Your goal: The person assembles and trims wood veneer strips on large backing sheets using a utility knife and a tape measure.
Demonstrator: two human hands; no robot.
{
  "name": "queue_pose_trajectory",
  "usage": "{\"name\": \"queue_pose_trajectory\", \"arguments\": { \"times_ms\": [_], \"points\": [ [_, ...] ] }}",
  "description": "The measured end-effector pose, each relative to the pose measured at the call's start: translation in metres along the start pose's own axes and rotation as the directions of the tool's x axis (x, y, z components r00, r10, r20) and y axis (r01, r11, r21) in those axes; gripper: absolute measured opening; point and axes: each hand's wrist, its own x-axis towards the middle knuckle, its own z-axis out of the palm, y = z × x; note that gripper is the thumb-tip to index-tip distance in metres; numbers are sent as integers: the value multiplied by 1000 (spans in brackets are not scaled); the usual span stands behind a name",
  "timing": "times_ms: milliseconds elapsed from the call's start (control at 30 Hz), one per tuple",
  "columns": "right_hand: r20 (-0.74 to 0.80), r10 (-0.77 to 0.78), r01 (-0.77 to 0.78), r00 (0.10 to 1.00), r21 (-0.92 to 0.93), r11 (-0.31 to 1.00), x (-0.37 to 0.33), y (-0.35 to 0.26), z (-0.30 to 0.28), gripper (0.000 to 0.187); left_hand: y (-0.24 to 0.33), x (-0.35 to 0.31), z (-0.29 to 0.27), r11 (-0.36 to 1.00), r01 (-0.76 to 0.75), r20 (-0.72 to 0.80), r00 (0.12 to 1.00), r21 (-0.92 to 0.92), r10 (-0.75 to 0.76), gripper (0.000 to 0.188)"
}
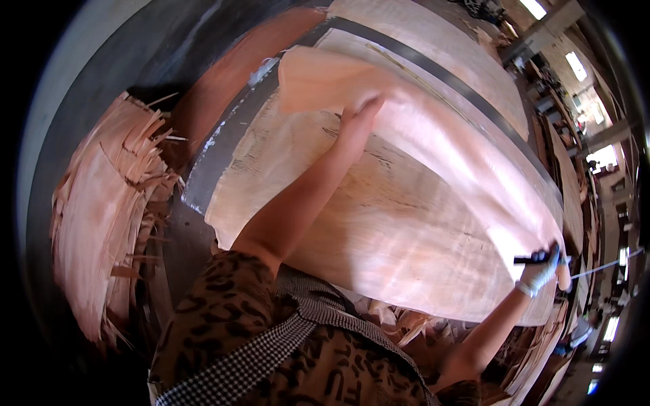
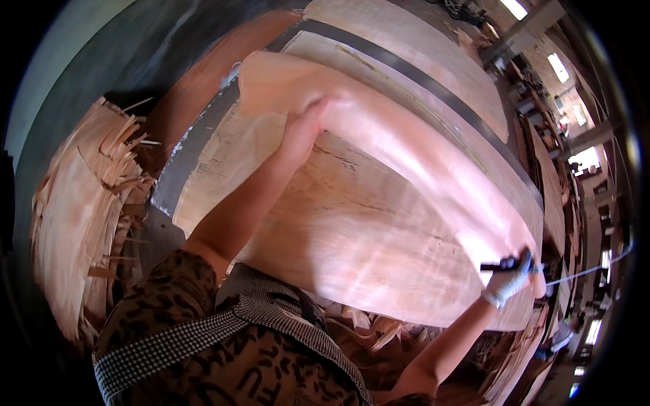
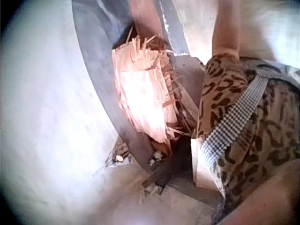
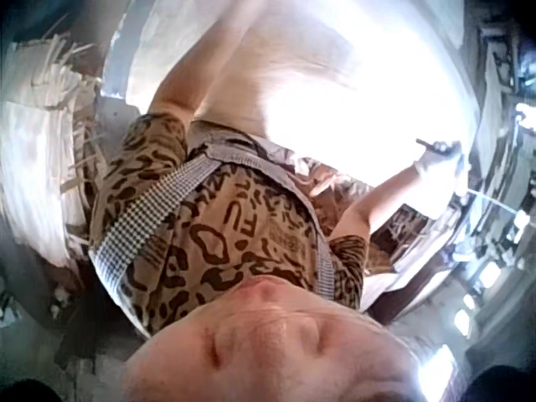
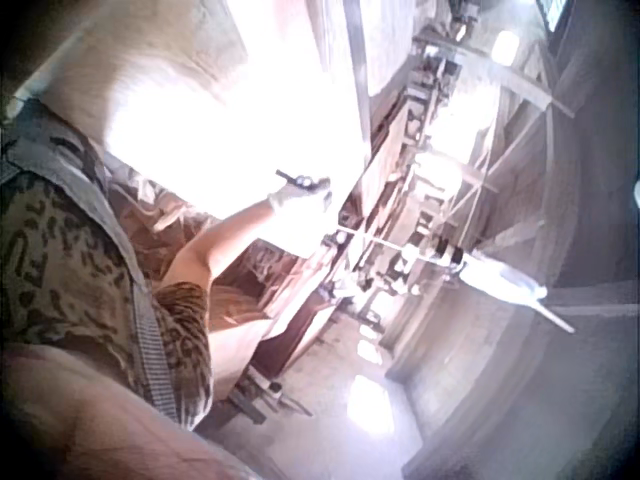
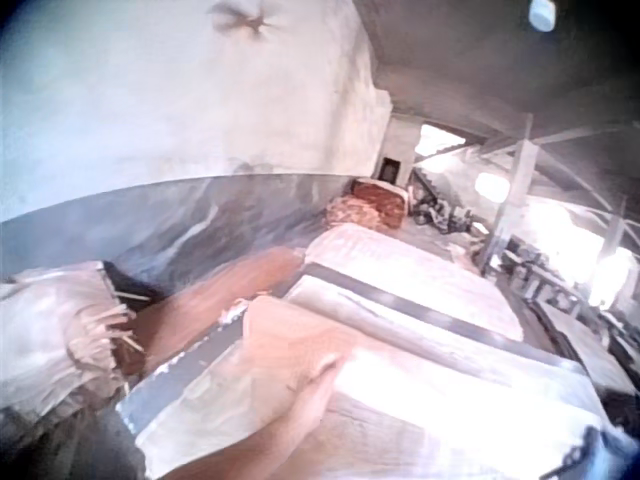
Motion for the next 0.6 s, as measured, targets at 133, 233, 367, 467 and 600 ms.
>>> {"name": "queue_pose_trajectory", "arguments": {
  "times_ms": [133,233,367,467,600],
  "points": [
    [83,227,-204,970,-225,953,11,71,-30,19,-53,-59,-104,833,545,-33,838,99,-544,21],
    [103,468,-461,878,-88,883,31,167,-74,13,-77,-77,-121,756,653,-209,735,-36,-645,25],
    [77,778,-777,623,-60,627,14,227,-79,34,-77,-91,-145,759,651,-308,728,27,-613,28],
    [279,796,-838,537,70,541,1,253,-92,33,-76,-98,-144,774,632,-372,726,30,-579,29],
    [304,840,-886,450,273,376,-19,288,-120,22,-84,-97,-140,774,633,-443,693,-3,-568,28]
  ]
}}
